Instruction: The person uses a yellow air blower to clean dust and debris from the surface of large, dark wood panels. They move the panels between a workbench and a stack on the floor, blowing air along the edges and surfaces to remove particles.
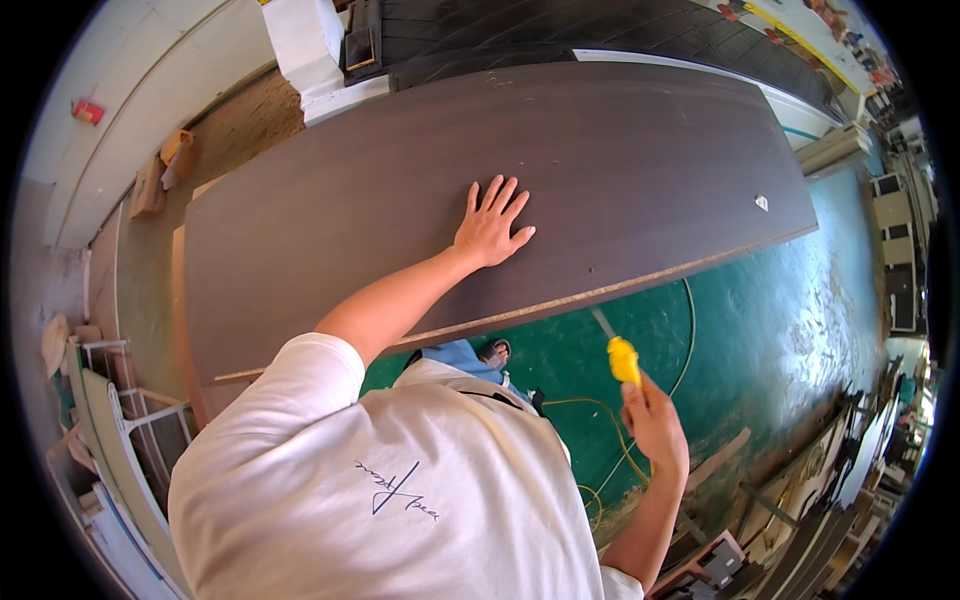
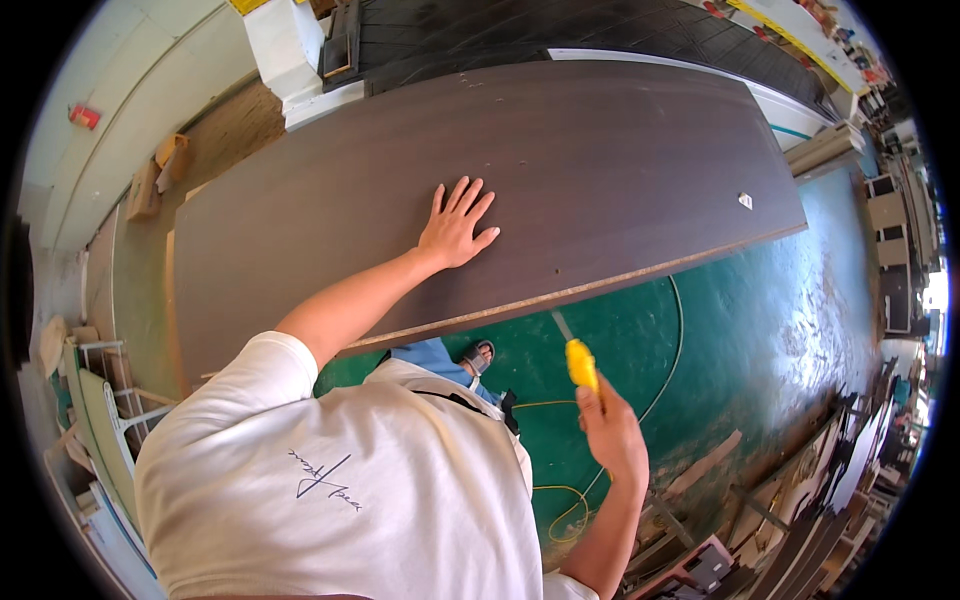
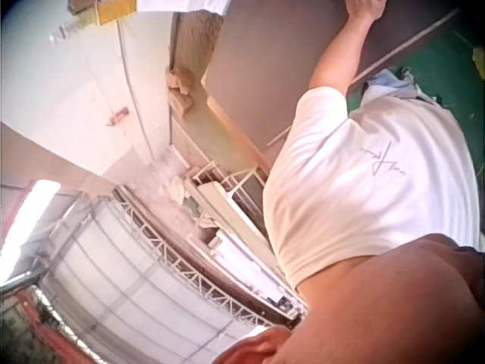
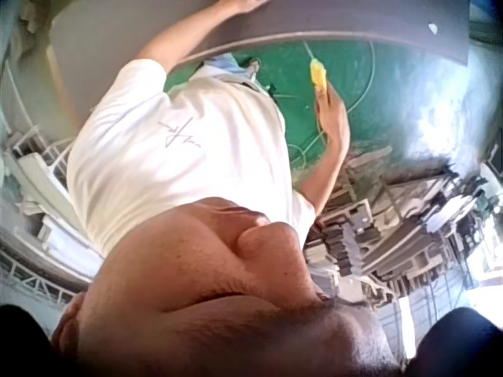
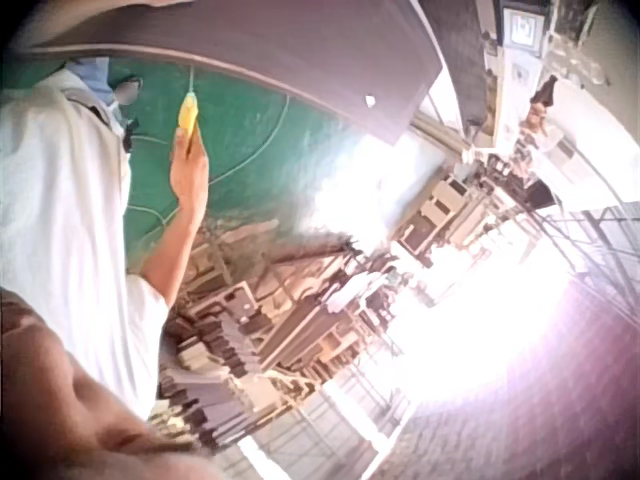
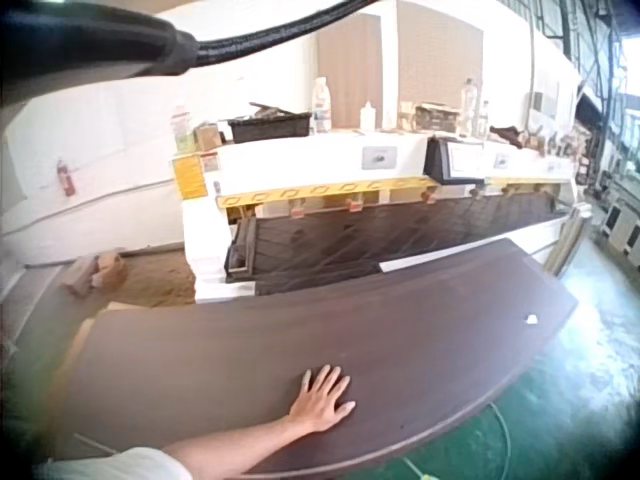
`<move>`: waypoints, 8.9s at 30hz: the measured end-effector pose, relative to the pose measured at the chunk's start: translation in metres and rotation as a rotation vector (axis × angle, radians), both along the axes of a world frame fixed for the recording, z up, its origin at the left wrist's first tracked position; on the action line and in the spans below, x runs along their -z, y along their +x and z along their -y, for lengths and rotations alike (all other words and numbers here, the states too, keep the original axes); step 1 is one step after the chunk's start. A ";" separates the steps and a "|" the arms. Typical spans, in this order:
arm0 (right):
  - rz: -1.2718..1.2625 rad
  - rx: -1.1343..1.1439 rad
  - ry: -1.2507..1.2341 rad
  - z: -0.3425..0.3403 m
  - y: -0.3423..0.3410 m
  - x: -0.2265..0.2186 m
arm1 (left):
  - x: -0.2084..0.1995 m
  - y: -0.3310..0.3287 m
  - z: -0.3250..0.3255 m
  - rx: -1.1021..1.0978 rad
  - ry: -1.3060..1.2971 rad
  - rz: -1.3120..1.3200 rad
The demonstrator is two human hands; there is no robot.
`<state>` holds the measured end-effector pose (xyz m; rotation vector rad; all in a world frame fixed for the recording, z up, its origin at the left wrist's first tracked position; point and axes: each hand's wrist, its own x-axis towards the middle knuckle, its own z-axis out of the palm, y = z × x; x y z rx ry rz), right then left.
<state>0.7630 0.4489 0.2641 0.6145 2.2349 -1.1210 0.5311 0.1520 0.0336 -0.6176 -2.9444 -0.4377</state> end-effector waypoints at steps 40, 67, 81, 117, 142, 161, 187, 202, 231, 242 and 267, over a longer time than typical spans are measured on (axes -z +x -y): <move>-0.083 -0.227 -0.032 0.107 -0.435 0.089 | 0.025 -0.297 0.040 -0.465 -0.022 -0.045; 0.078 0.163 -0.296 -0.102 -0.229 0.035 | 0.024 -0.357 -0.123 0.004 -0.134 0.039; -0.212 0.317 0.238 -0.233 -0.110 0.038 | 0.000 -0.168 -0.271 0.372 -0.088 0.038; 0.079 -0.116 0.036 -0.457 -0.224 0.045 | 0.014 -0.297 -0.392 -0.163 -0.067 0.002; 0.008 -0.041 -0.324 -0.501 -0.670 0.095 | 0.020 -0.594 -0.544 -0.194 0.009 0.180; -0.398 0.660 -0.153 -0.611 -0.656 0.141 | 0.048 -0.720 -0.810 0.311 -0.064 0.073; -0.330 1.270 -0.225 -0.649 -0.431 0.120 | 0.030 -0.507 -0.932 0.792 -0.088 0.029; -0.371 1.110 -0.244 -0.652 -0.346 0.097 | 0.012 -0.358 -0.902 0.827 -0.006 0.004; 0.293 -0.235 -0.761 -0.626 -0.243 0.145 | 0.006 -0.047 -0.435 -0.901 -0.047 -0.065; -0.333 -0.136 -0.971 -0.361 -0.357 0.130 | -0.071 -0.014 -0.408 -0.531 0.725 0.277; -1.636 -0.880 0.498 -0.095 -0.937 -0.162 | -0.023 -0.131 -0.181 -1.193 0.288 0.039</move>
